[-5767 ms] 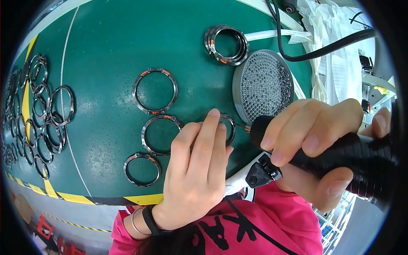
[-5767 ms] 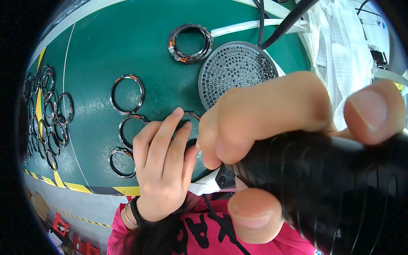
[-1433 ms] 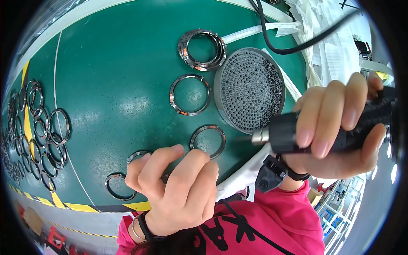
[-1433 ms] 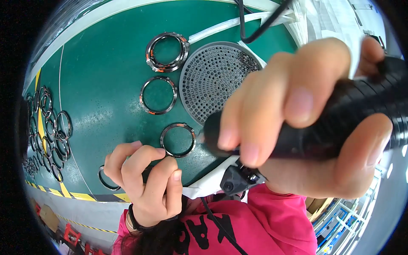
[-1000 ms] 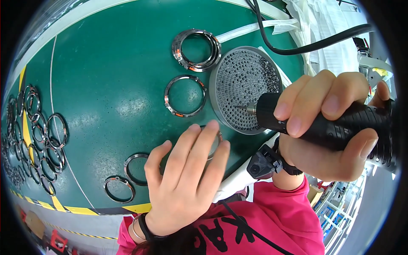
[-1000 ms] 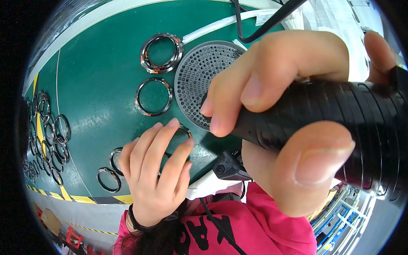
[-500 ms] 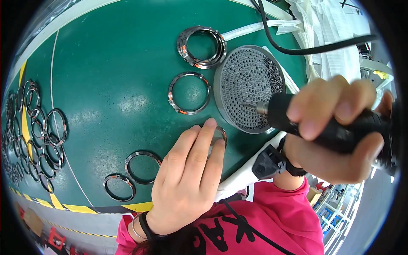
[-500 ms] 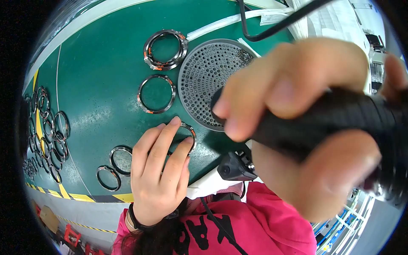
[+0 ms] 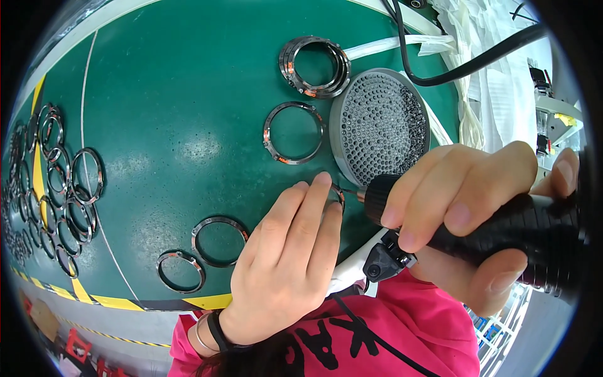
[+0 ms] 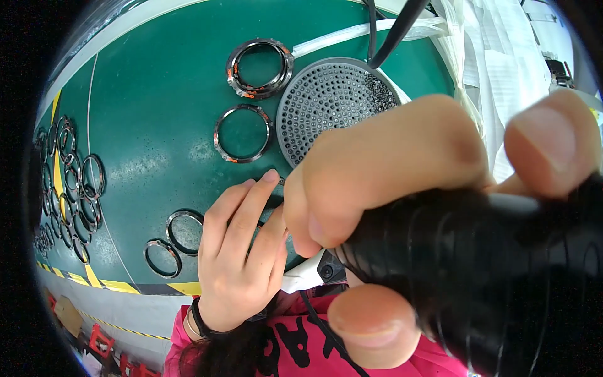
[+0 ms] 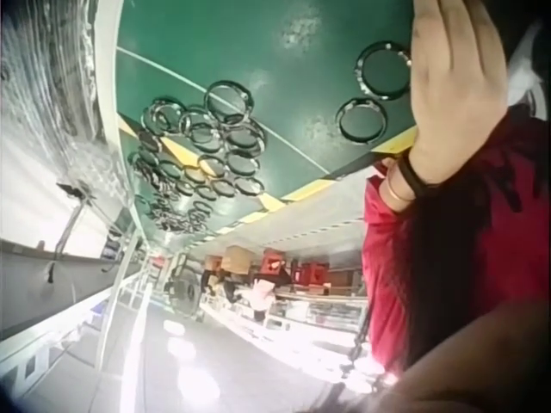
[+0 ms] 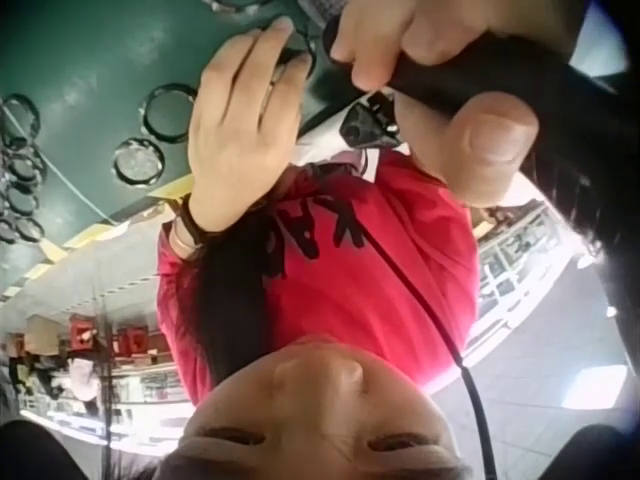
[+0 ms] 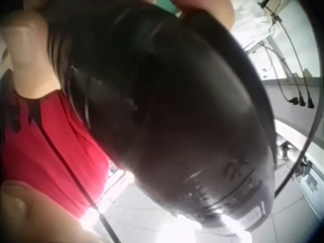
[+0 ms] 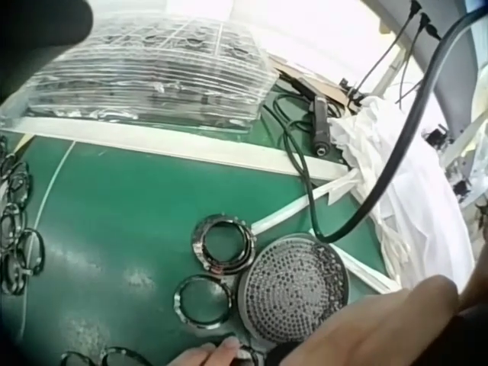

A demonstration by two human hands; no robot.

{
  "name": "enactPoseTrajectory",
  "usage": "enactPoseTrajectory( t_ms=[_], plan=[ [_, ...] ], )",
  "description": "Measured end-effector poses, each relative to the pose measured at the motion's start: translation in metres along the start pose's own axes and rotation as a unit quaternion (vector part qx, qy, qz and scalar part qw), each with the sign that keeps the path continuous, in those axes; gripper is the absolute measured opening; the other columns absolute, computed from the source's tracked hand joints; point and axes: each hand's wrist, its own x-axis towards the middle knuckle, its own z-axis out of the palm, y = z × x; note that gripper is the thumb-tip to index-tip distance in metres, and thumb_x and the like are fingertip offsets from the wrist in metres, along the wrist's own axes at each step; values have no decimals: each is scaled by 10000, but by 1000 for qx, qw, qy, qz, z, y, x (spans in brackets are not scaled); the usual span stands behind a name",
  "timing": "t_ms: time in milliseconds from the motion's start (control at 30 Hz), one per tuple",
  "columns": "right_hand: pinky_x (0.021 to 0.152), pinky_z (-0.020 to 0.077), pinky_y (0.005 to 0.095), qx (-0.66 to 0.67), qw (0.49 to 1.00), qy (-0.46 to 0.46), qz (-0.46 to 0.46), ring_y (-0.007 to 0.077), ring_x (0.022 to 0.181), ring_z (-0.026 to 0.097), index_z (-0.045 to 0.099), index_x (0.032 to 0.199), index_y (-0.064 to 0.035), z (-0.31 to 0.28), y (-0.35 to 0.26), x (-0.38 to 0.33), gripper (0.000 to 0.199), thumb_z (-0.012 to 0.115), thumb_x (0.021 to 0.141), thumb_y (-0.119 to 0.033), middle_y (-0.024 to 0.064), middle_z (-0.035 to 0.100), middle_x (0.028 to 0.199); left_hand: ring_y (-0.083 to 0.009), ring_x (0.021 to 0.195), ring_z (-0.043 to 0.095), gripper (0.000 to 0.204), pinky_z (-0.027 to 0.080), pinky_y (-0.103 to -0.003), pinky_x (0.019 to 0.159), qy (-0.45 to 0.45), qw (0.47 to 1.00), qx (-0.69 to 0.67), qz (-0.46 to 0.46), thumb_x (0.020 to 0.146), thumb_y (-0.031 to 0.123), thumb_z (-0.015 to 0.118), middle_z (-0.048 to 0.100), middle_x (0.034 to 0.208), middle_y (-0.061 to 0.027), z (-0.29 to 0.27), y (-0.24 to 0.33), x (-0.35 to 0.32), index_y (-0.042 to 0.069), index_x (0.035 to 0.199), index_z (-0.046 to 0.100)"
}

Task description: Assembling small circular components by inserting internal parts and securing them with an electric screwdriver.

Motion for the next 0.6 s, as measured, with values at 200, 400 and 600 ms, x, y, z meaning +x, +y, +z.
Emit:
enactPoseTrajectory(
  t_ms=[200, 400, 600],
  plan=[
    [449, 512, 301, 10, 1000, 6, 2, 166, 515, 546, 338, 1325, 30, 0, 0, -1, 532, 550, 954, -287, 109, 501, 895, -248, 1030, 614, 227, 541, -279, 789, -7, 1000, -12, -13, 742, 77, 633, 652, 1169, -139, -4, 0, -3, -11, 946, 680],
    [446, 507, 299, 20, 1000, 14, 7, 162, 508, 542, 337, 1332, 39, -3, 0, -2, 544, 551, 949, -283, 109, 504, 887, -351, 1062, 576, 329, 504, -412, 850, -38, 997, -64, -37, 665, -25, 691, 590, 1269, -175, -5, 2, -5, -21, 992, 655],
    [442, 502, 297, 21, 1000, 21, 9, 159, 501, 538, 337, 1339, 48, -9, -5, -4, 556, 552, 945, -279, 109, 506, 878, -346, 1049, 577, 293, 477, -424, 873, -25, 994, -84, -60, 691, 18, 697, 603, 1251, -162, -9, 3, 3, 14, 980, 647]
  ],
)
